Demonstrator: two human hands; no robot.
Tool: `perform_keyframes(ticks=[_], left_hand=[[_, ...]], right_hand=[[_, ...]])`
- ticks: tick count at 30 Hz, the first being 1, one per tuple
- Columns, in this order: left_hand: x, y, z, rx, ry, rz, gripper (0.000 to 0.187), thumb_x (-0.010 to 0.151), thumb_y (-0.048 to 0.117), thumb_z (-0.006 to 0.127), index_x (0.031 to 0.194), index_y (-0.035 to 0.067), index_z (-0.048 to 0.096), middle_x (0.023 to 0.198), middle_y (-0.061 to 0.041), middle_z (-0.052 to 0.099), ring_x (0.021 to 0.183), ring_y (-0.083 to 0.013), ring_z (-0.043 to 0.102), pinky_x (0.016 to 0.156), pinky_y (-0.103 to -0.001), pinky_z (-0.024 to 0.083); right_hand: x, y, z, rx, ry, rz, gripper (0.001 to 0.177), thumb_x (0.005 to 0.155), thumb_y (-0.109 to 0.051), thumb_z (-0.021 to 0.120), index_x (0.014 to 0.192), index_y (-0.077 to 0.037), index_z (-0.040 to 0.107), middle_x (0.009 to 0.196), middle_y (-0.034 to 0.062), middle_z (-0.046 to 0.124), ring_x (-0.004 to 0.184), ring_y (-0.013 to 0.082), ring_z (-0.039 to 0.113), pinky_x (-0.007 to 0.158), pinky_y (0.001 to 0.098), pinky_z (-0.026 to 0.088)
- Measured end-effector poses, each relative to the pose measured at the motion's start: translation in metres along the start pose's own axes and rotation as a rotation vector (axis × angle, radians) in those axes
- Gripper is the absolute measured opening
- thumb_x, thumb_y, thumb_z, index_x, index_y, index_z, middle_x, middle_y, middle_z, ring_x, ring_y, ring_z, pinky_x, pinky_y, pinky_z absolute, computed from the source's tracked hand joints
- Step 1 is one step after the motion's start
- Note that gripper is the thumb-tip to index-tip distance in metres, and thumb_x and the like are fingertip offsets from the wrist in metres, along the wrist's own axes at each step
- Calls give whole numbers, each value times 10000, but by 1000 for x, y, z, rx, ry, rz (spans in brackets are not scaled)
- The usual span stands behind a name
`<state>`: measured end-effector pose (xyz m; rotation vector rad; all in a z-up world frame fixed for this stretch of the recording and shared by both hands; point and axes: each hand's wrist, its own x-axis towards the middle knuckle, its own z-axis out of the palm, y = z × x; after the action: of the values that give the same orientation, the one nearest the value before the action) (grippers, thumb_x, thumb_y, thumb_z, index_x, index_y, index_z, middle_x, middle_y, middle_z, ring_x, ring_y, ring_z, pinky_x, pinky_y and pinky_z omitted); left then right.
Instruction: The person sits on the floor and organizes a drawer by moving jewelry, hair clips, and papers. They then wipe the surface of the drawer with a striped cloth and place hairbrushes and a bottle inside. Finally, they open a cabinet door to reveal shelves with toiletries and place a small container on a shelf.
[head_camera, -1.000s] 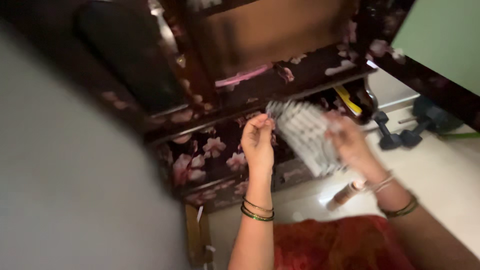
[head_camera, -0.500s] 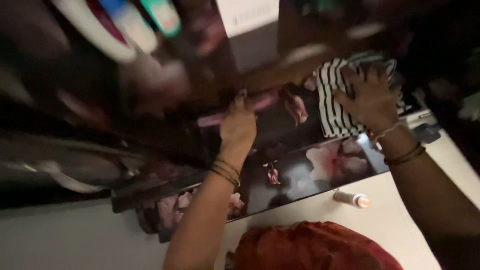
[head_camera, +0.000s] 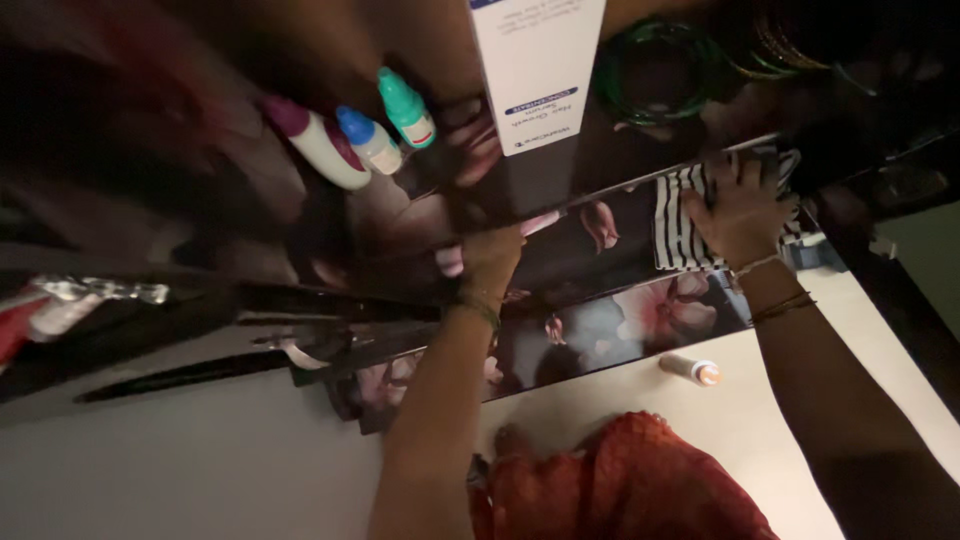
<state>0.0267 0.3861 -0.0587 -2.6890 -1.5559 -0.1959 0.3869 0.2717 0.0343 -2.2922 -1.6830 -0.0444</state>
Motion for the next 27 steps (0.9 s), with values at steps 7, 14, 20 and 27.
perform_keyframes(ticks=[7, 14, 20, 27], left_hand=[[-3, -19, 18, -377, -272, -39, 439, 874, 427, 630, 1268, 248, 699, 1225, -76, 734, 1088, -343, 697, 948, -502, 506], [6, 19, -89, -41, -176, -88, 916, 711, 453, 716, 1560, 304, 406, 1642, -141, 309, 1467, -453, 249, 1129, -604, 243], [15, 43, -169, -387, -229, -34, 501, 902, 316, 581, 1402, 281, 568, 1546, -167, 430, 1400, -397, 372, 1148, -565, 276], [22, 59, -182, -290, 3, 150, 216, 1041, 263, 542, 1128, 120, 678, 1098, -145, 691, 1013, -331, 671, 913, -465, 527]], right_hand=[[10, -8, -4, -66, -104, 96, 791, 905, -709, 497, 1529, -223, 501, 1642, 234, 351, 1496, 497, 284, 993, 863, 261], [11, -27, -28, -114, -175, 118, 1098, 768, -904, 472, 1595, -188, 385, 1664, 225, 266, 1503, 480, 196, 998, 858, 244], [-7, -69, 40, -107, 146, -158, 1061, 836, -931, 370, 1540, -138, 370, 1618, 227, 289, 1452, 490, 161, 1082, 766, 149], [-75, -182, 53, 56, -111, -464, 946, 831, -810, 435, 1512, -153, 403, 1596, 196, 320, 1435, 460, 205, 1084, 734, 178]])
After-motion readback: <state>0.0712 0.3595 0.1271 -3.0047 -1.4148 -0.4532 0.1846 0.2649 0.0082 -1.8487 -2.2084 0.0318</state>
